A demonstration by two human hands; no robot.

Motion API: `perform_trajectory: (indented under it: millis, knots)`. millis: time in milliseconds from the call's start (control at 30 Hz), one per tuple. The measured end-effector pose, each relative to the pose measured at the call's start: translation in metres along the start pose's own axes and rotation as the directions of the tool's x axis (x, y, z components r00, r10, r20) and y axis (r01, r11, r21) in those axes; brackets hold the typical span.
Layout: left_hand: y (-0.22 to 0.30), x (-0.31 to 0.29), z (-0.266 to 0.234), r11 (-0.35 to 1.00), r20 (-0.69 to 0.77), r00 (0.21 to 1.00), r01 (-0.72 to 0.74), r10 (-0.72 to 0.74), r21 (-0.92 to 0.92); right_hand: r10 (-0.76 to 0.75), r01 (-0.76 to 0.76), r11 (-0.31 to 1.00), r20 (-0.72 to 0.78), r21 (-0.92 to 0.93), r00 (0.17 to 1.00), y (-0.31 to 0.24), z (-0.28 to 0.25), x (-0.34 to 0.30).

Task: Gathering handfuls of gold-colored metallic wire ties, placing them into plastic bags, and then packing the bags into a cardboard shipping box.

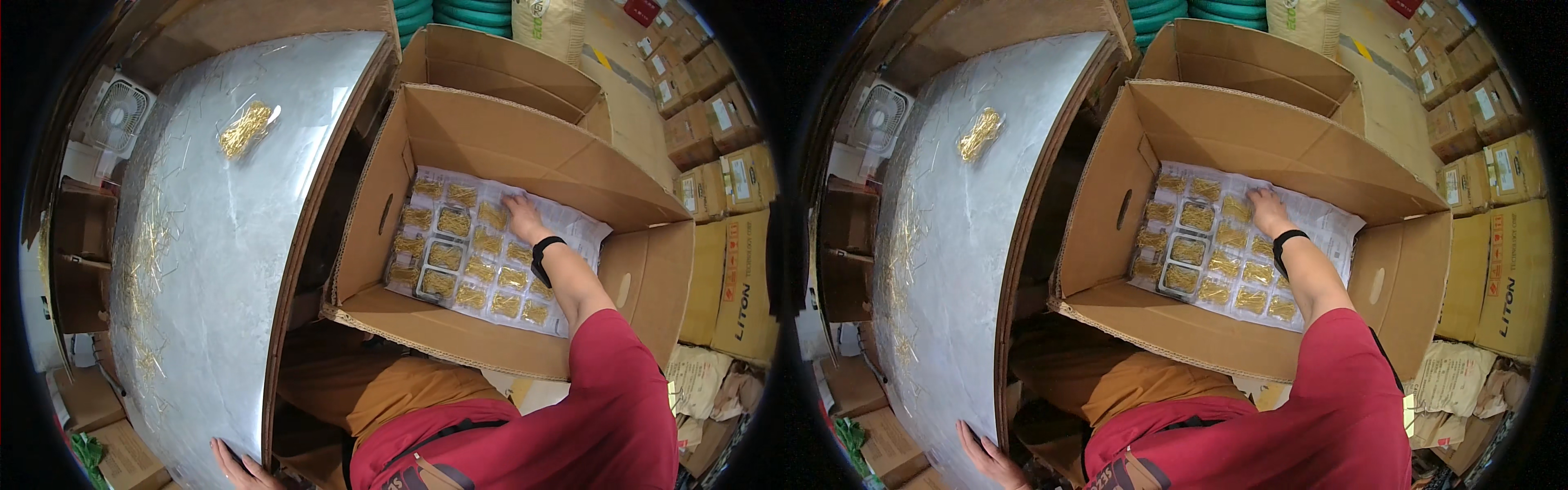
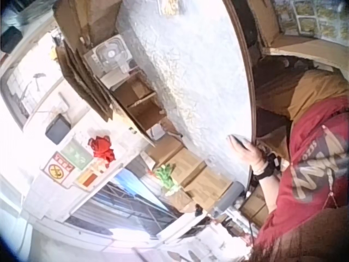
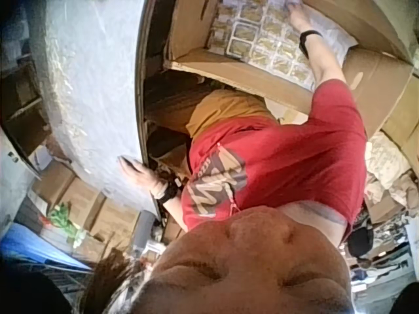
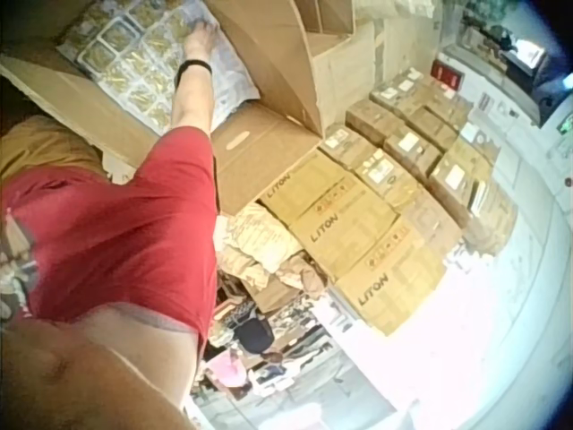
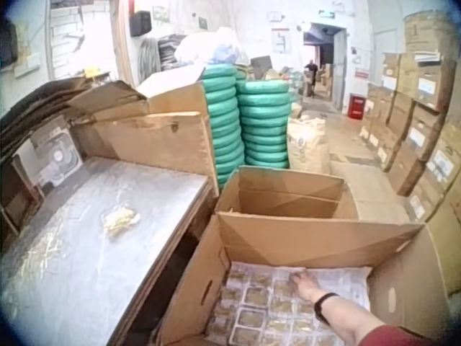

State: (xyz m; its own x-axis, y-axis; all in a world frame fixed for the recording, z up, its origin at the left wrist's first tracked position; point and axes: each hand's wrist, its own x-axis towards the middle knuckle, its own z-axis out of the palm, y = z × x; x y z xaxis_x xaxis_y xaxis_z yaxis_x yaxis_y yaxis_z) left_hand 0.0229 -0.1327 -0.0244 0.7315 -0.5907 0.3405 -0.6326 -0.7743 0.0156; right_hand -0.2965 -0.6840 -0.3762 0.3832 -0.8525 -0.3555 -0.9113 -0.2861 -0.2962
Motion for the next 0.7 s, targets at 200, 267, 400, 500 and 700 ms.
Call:
perform_trajectory:
  millis: [200, 267, 400, 500, 700]
  knots:
    - [-0.001, -0.001, 0.002, 1.0, 0.014, 1.0, 0.018, -0.018, -0.019, -0.017, 0.017, 1.0, 0.004, -0.022, 1.0, 0.002, -0.001, -0.006]
    - [0.001, 0.0, 0.0, 1.0, 0.019, 0.999, 0.028, -0.028, -0.013, -0.012, 0.011, 0.998, -0.017, -0.068, 1.0, -0.005, -0.007, -0.006]
    - [-0.008, -0.002, 0.003, 1.0, 0.032, 0.999, 0.03, -0.03, -0.007, -0.009, 0.001, 0.998, -0.113, -0.064, 0.994, 0.004, -0.008, 0.008]
    - [-0.032, -0.009, 0.011, 0.998, 0.052, 0.998, 0.042, -0.044, 0.039, 0.001, -0.013, 0.996, -0.134, -0.088, 0.991, 0.007, -0.003, 0.014]
    - [-0.003, 0.001, 0.001, 1.0, 0.034, 0.999, 0.008, -0.007, -0.008, 0.016, -0.034, 0.994, -0.165, -0.107, 0.986, -0.008, -0.003, 0.005]
